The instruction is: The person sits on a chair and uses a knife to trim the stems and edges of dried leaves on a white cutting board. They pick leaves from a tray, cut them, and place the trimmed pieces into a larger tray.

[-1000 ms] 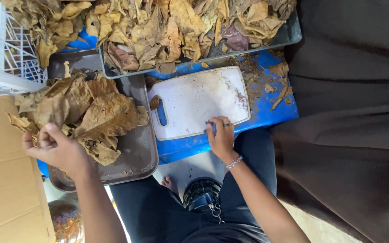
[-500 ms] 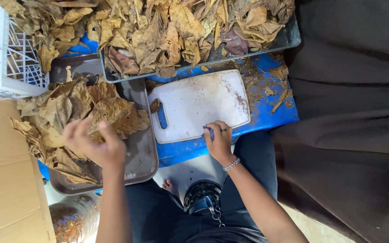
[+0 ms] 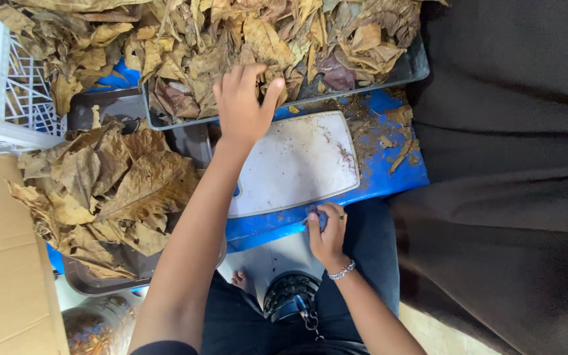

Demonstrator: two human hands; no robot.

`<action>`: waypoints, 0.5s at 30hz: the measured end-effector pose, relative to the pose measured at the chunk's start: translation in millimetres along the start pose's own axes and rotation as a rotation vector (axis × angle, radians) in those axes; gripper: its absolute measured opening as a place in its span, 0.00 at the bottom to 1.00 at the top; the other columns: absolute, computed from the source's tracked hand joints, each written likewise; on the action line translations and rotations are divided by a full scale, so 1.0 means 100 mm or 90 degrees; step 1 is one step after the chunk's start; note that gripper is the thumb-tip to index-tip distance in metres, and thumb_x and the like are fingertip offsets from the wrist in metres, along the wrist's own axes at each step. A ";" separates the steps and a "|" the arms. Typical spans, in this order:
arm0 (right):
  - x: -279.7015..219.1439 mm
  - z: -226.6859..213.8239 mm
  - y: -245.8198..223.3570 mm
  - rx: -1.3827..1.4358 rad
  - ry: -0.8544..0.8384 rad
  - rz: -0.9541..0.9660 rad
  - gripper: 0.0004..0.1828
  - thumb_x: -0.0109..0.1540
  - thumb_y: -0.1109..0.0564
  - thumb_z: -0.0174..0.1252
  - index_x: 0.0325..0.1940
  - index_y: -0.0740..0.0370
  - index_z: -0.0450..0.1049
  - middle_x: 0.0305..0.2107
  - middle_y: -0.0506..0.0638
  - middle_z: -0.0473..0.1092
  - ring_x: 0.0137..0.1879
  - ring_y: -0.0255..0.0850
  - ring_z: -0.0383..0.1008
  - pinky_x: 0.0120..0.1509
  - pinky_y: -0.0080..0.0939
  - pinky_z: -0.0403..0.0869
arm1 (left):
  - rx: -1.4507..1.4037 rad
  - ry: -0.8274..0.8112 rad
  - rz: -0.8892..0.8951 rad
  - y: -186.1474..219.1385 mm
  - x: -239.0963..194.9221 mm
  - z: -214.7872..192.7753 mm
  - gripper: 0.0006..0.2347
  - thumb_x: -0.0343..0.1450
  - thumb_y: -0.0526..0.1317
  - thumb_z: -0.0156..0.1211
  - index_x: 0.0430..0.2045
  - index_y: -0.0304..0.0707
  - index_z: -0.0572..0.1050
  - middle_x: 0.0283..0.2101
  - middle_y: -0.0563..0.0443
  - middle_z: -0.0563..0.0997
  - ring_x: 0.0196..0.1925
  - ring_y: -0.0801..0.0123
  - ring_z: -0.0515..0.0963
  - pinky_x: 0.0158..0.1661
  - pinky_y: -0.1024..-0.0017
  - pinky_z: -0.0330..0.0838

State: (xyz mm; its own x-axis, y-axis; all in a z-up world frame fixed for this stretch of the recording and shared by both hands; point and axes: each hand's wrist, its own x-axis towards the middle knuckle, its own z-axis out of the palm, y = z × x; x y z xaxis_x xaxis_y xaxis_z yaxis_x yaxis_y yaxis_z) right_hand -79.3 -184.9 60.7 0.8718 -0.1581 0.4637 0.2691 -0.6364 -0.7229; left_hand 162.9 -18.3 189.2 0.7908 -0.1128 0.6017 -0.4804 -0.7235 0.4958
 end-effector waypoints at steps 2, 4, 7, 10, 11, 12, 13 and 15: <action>-0.09 0.04 0.06 0.010 -0.024 0.048 0.14 0.64 0.61 0.57 0.53 0.65 0.67 0.49 0.59 0.68 0.54 0.52 0.68 0.62 0.50 0.66 | 0.098 -0.026 -0.092 -0.09 0.10 0.25 0.15 0.72 0.46 0.65 0.47 0.38 0.76 0.48 0.47 0.79 0.48 0.56 0.77 0.54 0.61 0.61; -0.10 0.02 0.03 0.014 -0.023 0.060 0.14 0.64 0.61 0.57 0.53 0.65 0.67 0.49 0.59 0.68 0.53 0.52 0.68 0.62 0.50 0.67 | 0.176 -0.058 -0.118 -0.28 0.11 0.49 0.18 0.72 0.51 0.62 0.49 0.37 0.76 0.49 0.46 0.78 0.48 0.55 0.75 0.54 0.60 0.60; -0.05 0.02 0.03 0.025 -0.011 0.072 0.14 0.64 0.61 0.57 0.53 0.65 0.68 0.49 0.59 0.68 0.52 0.51 0.68 0.61 0.48 0.67 | 0.270 -0.107 -0.159 -0.49 0.18 0.70 0.21 0.73 0.56 0.60 0.49 0.37 0.77 0.48 0.45 0.76 0.47 0.54 0.73 0.53 0.59 0.59; -0.04 0.03 0.06 0.030 -0.003 0.088 0.13 0.65 0.60 0.56 0.53 0.65 0.68 0.49 0.58 0.68 0.52 0.50 0.68 0.60 0.47 0.67 | 0.305 -0.151 -0.195 -0.57 0.24 0.81 0.21 0.72 0.57 0.60 0.47 0.38 0.78 0.47 0.44 0.75 0.46 0.53 0.71 0.51 0.60 0.60; -0.02 0.05 0.08 0.030 0.002 0.091 0.13 0.66 0.59 0.56 0.53 0.65 0.68 0.49 0.58 0.67 0.52 0.50 0.68 0.60 0.48 0.67 | 0.328 -0.161 -0.209 -0.59 0.29 0.83 0.22 0.72 0.58 0.59 0.48 0.38 0.77 0.48 0.44 0.76 0.47 0.53 0.71 0.51 0.60 0.60; -0.02 0.04 0.06 0.030 0.002 0.092 0.13 0.66 0.59 0.56 0.53 0.65 0.68 0.49 0.58 0.67 0.52 0.50 0.68 0.60 0.48 0.67 | 0.329 -0.162 -0.209 -0.61 0.30 0.87 0.22 0.72 0.58 0.59 0.48 0.38 0.77 0.48 0.44 0.76 0.47 0.53 0.71 0.51 0.60 0.60; -0.01 0.04 0.05 0.046 -0.001 0.098 0.13 0.66 0.59 0.56 0.53 0.65 0.68 0.49 0.57 0.67 0.52 0.50 0.68 0.60 0.47 0.67 | 0.360 -0.164 -0.210 -0.62 0.32 0.90 0.24 0.72 0.60 0.59 0.48 0.36 0.76 0.47 0.43 0.76 0.47 0.53 0.71 0.51 0.60 0.60; -0.01 0.05 0.05 0.063 -0.003 0.105 0.13 0.66 0.60 0.56 0.53 0.65 0.67 0.49 0.57 0.67 0.52 0.49 0.68 0.60 0.46 0.68 | 0.392 -0.166 -0.210 -0.65 0.38 0.95 0.26 0.72 0.61 0.58 0.48 0.33 0.75 0.47 0.43 0.76 0.47 0.53 0.71 0.51 0.60 0.60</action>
State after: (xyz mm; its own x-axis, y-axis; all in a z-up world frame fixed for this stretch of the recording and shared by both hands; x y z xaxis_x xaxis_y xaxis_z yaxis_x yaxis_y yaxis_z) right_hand -76.4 -184.3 54.5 0.9093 -0.2498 0.3329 0.1615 -0.5254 -0.8354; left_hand 260.0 -40.5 120.4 0.9583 0.0732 0.2761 0.0357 -0.9897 0.1385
